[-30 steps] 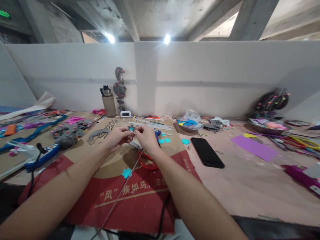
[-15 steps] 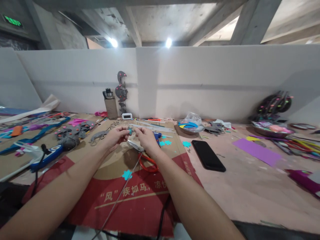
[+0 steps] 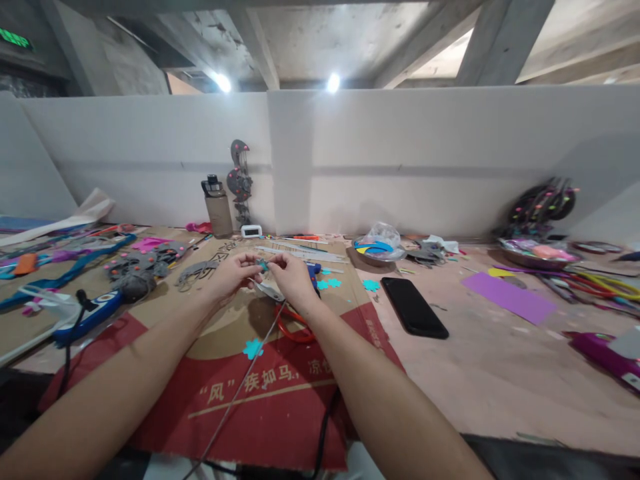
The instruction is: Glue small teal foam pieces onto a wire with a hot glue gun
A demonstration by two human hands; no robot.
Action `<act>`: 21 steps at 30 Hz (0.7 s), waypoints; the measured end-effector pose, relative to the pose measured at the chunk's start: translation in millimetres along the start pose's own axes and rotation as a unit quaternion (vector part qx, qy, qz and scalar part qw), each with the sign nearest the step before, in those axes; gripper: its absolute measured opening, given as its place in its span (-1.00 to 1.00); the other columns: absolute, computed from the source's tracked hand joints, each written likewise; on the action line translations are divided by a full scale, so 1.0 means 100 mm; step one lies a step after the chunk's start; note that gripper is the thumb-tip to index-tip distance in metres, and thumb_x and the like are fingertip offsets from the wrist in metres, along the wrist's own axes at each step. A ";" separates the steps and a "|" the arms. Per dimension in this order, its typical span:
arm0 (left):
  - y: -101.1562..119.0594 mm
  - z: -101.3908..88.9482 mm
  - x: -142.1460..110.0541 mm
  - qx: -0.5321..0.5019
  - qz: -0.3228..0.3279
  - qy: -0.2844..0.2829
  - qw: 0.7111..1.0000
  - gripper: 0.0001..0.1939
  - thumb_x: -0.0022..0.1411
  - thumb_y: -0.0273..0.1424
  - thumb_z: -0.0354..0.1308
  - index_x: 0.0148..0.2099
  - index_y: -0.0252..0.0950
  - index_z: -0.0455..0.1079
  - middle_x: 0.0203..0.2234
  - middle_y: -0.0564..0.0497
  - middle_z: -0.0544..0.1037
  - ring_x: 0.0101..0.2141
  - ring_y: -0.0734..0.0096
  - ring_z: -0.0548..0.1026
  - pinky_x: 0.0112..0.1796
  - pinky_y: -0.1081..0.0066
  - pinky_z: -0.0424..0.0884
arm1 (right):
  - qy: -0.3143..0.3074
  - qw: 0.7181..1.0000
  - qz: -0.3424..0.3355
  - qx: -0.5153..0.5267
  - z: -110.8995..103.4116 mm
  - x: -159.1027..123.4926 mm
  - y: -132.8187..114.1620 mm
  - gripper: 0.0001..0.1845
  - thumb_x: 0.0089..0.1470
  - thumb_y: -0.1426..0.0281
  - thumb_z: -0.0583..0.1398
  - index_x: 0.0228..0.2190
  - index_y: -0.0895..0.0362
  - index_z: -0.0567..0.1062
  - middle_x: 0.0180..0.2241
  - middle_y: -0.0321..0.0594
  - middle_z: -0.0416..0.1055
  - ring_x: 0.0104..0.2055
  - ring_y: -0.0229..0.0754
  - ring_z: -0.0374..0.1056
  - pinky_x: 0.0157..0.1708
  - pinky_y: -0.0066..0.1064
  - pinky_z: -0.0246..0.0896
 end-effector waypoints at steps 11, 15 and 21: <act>-0.01 0.04 -0.02 -0.063 -0.032 -0.003 0.997 -0.80 -0.06 -0.47 0.28 -0.41 -0.38 0.29 -0.59 -0.05 0.51 -0.58 0.50 0.47 -0.49 0.50 0.42 | 0.002 1.000 -0.017 -0.001 0.00 -0.03 -0.08 -0.84 -0.11 0.32 0.13 -0.44 0.15 0.42 -0.54 -0.35 0.34 -0.48 -0.30 0.23 -0.44 -0.46 0.13; 0.01 0.08 -0.04 -0.068 -0.032 -0.034 0.997 -0.73 -0.03 -0.37 0.28 -0.29 -0.37 0.34 -0.53 -0.04 0.51 -0.52 0.45 0.51 -0.47 0.48 0.44 | -0.001 0.999 -0.025 -0.025 -0.01 -0.07 -0.14 -0.87 -0.09 0.35 0.10 -0.49 0.15 0.41 -0.56 -0.36 0.33 -0.50 -0.31 0.21 -0.46 -0.47 0.10; 0.01 0.03 -0.04 -0.010 -0.021 0.004 1.000 -0.69 -0.04 -0.22 0.27 -0.32 -0.35 0.39 -0.57 0.02 0.46 -0.62 0.52 0.44 -0.63 0.56 0.29 | -0.005 0.998 -0.050 -0.040 -0.02 -0.10 -0.18 -0.85 -0.05 0.33 0.10 -0.45 0.13 0.42 -0.51 -0.33 0.37 -0.46 -0.29 0.24 -0.43 -0.46 0.10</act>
Point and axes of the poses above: each hand's wrist, its own x-axis towards the middle knuckle, its own z-axis out of the palm, y = z × x, the point moved 4 cm from there along x, towards the middle knuckle
